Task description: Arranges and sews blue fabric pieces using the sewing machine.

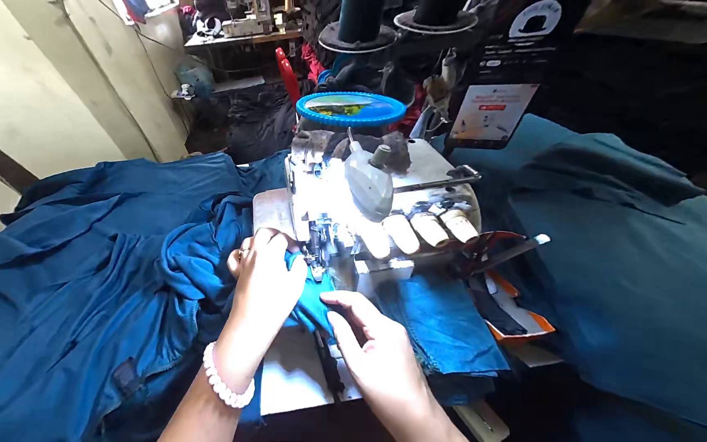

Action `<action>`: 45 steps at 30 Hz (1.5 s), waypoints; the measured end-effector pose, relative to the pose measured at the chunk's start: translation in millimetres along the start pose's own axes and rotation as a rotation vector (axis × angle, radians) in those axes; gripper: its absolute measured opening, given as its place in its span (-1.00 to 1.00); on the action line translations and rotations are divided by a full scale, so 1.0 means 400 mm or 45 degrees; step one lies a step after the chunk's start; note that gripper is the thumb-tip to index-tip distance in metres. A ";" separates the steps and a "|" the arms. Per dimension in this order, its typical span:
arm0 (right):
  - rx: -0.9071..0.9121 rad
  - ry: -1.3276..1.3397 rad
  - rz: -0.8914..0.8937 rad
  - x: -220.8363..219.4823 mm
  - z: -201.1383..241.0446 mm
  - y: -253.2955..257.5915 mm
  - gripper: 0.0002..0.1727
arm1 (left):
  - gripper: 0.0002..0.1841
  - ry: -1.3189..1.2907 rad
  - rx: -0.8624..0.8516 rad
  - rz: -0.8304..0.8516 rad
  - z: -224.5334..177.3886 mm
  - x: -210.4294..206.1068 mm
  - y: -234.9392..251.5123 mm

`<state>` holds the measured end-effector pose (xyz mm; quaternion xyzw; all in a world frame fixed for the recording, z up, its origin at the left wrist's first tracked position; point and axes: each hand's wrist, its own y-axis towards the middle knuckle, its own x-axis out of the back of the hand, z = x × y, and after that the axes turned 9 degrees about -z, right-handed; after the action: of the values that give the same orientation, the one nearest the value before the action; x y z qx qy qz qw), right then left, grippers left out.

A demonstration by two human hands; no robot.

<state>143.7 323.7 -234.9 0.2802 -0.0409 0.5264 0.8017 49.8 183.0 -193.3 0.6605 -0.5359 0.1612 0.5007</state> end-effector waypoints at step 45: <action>0.372 0.171 0.465 0.097 0.136 0.090 -0.69 | -0.58 -0.577 -0.771 0.698 0.012 0.225 0.052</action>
<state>142.3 339.2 -160.8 0.3455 0.0391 0.6803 0.6453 63.9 131.3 -117.7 0.3372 -0.8094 -0.0246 0.4802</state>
